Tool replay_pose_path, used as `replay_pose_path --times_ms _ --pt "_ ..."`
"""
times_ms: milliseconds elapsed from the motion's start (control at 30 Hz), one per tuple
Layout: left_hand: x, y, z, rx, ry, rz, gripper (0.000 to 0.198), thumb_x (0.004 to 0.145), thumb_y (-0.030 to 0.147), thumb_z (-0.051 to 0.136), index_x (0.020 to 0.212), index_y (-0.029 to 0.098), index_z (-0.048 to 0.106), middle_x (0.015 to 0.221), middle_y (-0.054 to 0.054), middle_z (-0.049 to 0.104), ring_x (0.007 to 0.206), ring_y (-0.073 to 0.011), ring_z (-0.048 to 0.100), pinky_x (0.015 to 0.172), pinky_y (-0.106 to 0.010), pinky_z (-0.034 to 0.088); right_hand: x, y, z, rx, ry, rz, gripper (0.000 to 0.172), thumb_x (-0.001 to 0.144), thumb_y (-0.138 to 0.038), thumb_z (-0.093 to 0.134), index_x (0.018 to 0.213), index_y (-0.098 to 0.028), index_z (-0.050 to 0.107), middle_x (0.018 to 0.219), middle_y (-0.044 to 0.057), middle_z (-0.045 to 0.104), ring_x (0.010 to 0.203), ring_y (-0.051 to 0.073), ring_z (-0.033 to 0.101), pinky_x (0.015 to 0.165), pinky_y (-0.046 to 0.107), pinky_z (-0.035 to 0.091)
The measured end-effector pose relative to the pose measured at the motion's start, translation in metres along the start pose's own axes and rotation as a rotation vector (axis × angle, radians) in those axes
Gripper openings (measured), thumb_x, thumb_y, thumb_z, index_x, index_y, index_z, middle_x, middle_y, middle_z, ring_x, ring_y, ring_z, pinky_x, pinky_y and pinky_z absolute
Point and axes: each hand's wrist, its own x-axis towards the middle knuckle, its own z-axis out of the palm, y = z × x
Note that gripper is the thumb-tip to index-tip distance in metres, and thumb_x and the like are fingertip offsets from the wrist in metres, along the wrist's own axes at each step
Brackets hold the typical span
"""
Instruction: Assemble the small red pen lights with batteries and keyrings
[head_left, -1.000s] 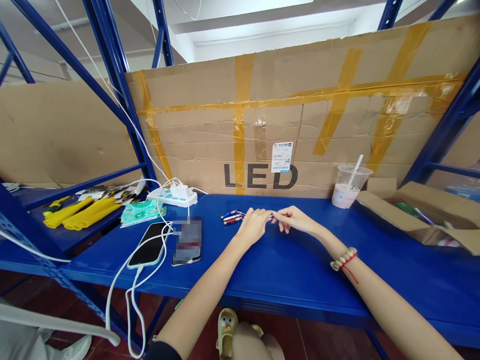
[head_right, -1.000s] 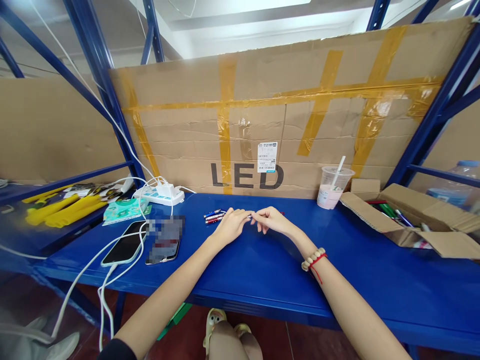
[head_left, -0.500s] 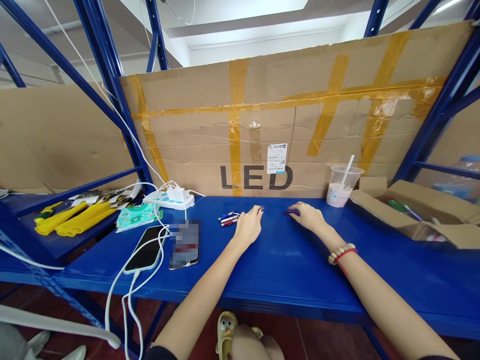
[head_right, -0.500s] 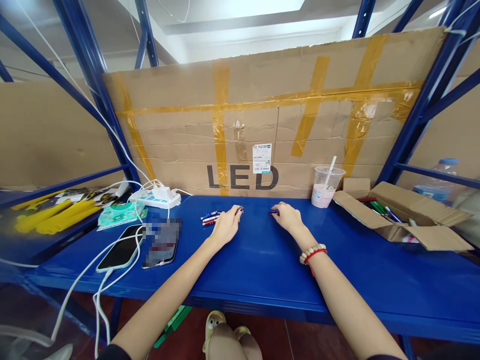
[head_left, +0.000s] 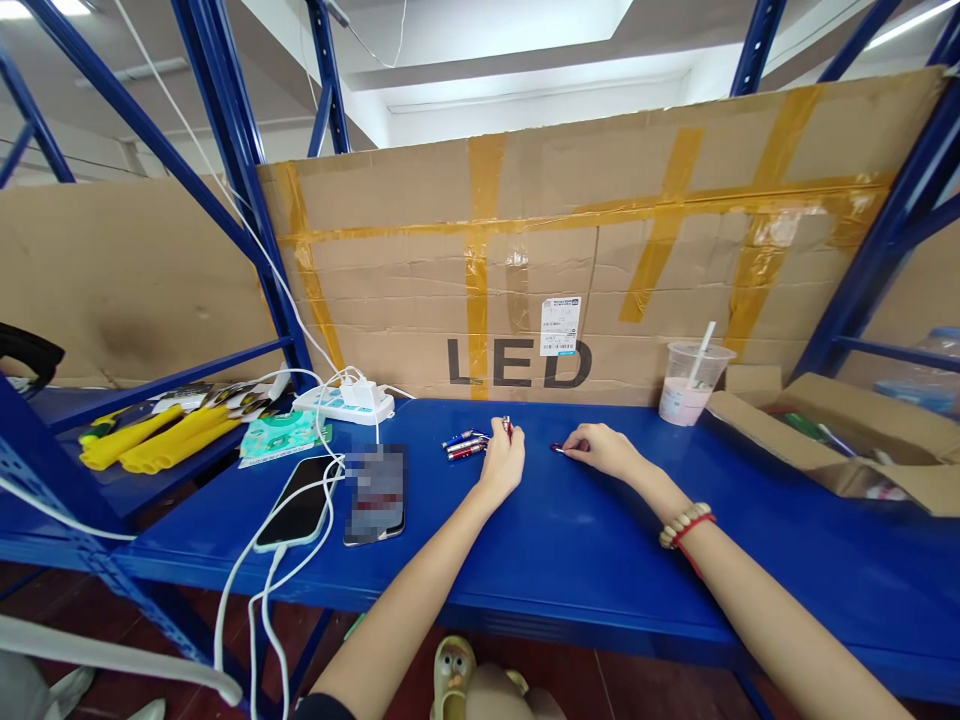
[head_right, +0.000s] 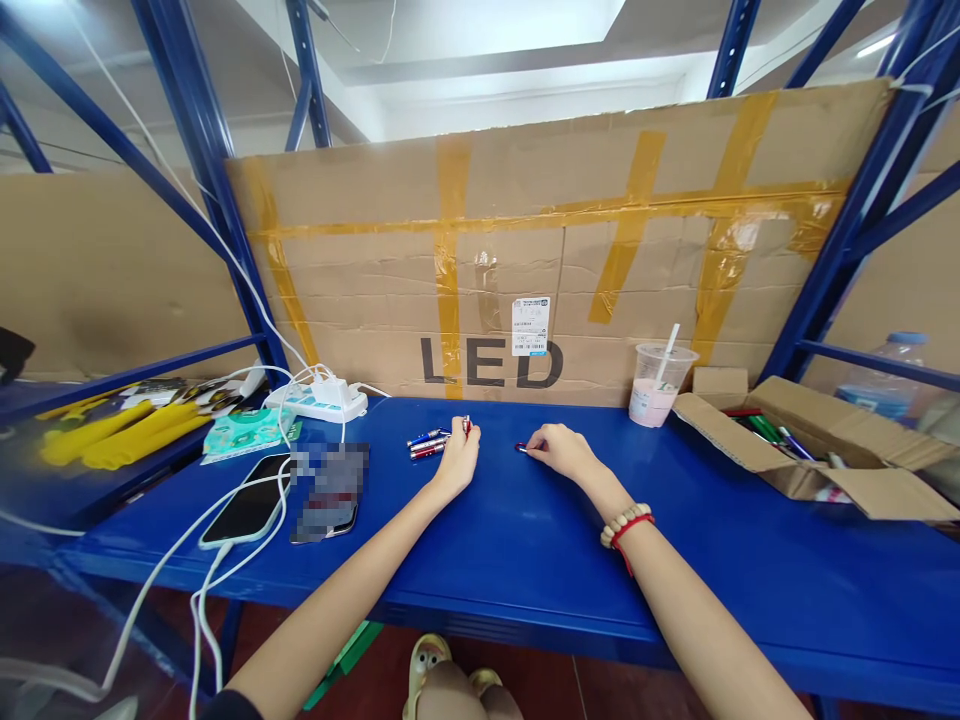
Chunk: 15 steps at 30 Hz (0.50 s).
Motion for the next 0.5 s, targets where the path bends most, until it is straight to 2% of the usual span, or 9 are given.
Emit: replay_pose_path --times_ms 100,233,367,500 --pt "-0.002 0.002 -0.001 0.07 0.012 -0.017 0.017 0.083 0.031 0.04 0.08 0.02 0.027 0.061 0.003 0.043 0.057 -0.0118 0.044 0.056 -0.023 0.033 0.001 -0.006 0.002 0.073 -0.019 -0.074 0.015 0.076 -0.03 0.052 0.079 -0.023 0.065 0.088 0.001 0.061 0.074 0.013 0.056 0.063 0.023 0.041" --pt "0.0 -0.003 0.0 0.151 -0.059 0.022 0.019 0.081 0.029 0.044 0.082 0.02 0.028 0.063 0.002 0.048 0.06 -0.0136 0.048 0.06 -0.025 0.036 -0.001 -0.017 0.003 0.122 -0.019 -0.196 0.015 0.076 -0.03 0.052 0.079 -0.022 0.064 0.094 0.002 0.06 0.08 0.013 0.056 0.067 0.023 0.041" --pt "0.0 -0.003 0.001 0.128 -0.166 0.037 0.02 0.083 0.03 0.043 0.079 0.019 0.028 0.063 0.001 0.052 0.062 -0.0136 0.051 0.062 -0.025 0.037 -0.004 -0.029 -0.001 0.148 0.011 -0.229 0.02 0.081 -0.036 0.047 0.086 -0.023 0.061 0.086 -0.001 0.063 0.078 0.013 0.057 0.066 0.023 0.04" --pt "0.0 -0.003 0.002 0.09 -0.198 0.08 0.013 0.084 0.02 0.038 0.076 0.019 0.028 0.063 0.002 0.055 0.063 -0.0123 0.052 0.064 -0.024 0.037 -0.006 -0.034 -0.005 0.201 0.023 -0.258 0.021 0.081 -0.037 0.046 0.086 -0.023 0.062 0.086 -0.001 0.063 0.077 0.013 0.057 0.065 0.023 0.04"
